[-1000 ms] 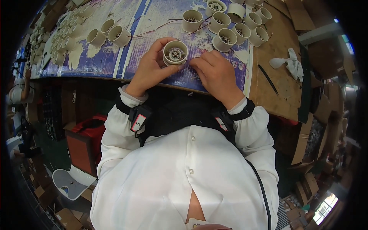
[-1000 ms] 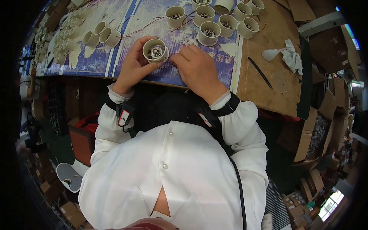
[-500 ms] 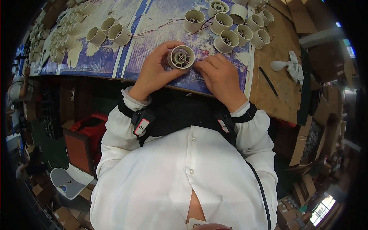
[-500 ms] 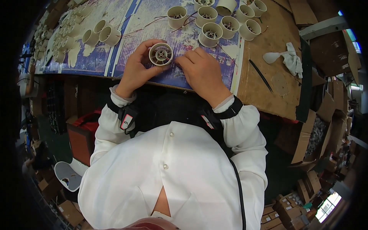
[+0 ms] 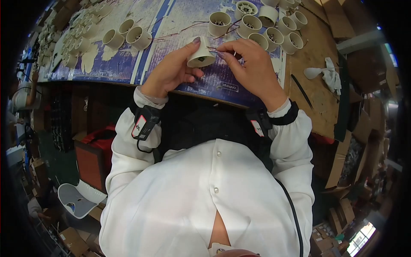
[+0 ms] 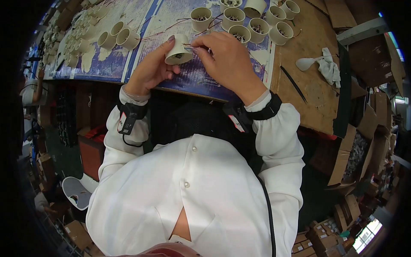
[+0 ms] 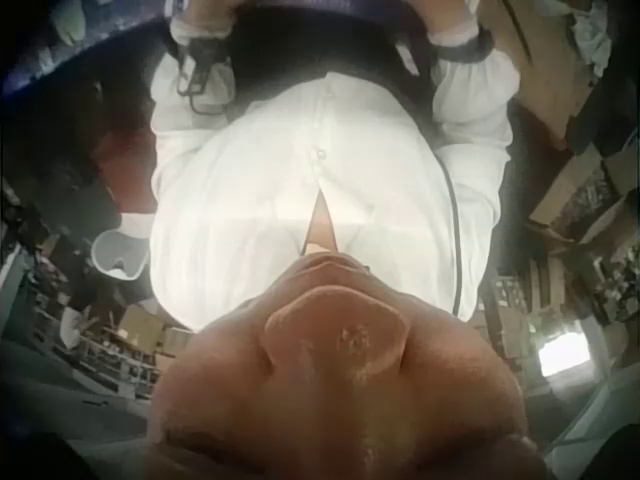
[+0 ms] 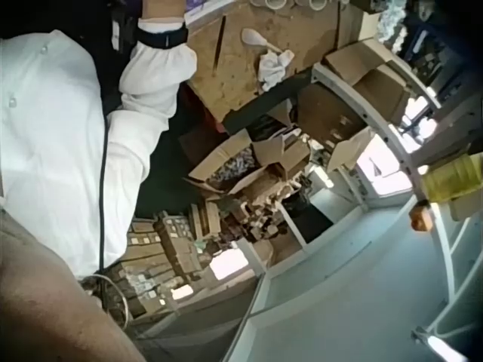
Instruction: The person applies glue to a plastic housing, uses tweezers to position and press the wires into place, and then sets the housing down to repeat the process with another unit.
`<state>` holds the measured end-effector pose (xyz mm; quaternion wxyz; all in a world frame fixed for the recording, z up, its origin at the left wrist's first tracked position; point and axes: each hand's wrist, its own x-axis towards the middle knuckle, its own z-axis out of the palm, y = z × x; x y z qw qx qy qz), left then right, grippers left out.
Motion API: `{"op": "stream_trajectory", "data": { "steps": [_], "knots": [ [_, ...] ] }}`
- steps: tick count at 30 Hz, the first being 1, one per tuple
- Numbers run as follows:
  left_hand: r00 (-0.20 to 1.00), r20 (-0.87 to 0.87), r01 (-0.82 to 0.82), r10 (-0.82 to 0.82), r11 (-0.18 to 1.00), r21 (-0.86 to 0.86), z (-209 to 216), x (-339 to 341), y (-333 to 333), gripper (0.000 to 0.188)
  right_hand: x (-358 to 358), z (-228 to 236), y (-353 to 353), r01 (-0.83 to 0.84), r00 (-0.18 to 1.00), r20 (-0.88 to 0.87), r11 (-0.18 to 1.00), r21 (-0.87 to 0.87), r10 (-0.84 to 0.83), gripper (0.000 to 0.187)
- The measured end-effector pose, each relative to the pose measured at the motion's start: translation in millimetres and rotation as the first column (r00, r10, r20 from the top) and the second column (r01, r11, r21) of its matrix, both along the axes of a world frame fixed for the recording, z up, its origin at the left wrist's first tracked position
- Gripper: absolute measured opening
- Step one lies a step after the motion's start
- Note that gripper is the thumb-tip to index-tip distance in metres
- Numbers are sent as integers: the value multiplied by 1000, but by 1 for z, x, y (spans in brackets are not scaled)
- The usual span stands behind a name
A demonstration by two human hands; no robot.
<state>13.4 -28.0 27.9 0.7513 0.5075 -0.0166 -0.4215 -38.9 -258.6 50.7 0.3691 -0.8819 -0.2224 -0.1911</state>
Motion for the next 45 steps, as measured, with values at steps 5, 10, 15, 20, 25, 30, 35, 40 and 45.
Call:
{"op": "stream_trajectory", "data": {
  "steps": [5,10,15,20,25,30,35,40,45],
  "knots": [
    [996,9,-91,92,994,-51,-11,-4,-3,48,-1,3,-1,-21,1000,19,999,-30,21,13],
    [979,125,-154,159,987,-53,-12,-10,-8,49,-11,-2,-4,-24,1000,15,997,-75,25,13],
    [880,446,-185,163,983,6,-10,-24,-14,60,-20,-16,-9,-8,1000,13,996,-89,10,13],
    [800,574,-164,178,983,-76,-16,-26,-15,69,-26,-21,-4,19,999,41,996,-82,-16,13],
    [786,584,-166,201,979,-114,-22,-27,-19,71,-25,-27,1,48,997,64,997,-61,-44,14],
    [785,581,-163,214,977,-139,-27,-27,-20,71,-23,-28,2,59,994,100,979,-197,-40,16],
    [770,590,-185,243,970,-158,-28,-27,-18,70,-25,-26,2,60,996,67,987,-148,-50,19],
    [762,590,-189,267,963,-191,-30,-27,-19,70,-24,-19,5,57,997,-51,992,113,-52,18],
    [761,587,-194,275,961,-199,-30,-27,-19,70,-20,-27,6,27,995,-99,997,70,-20,16]
  ]
}}
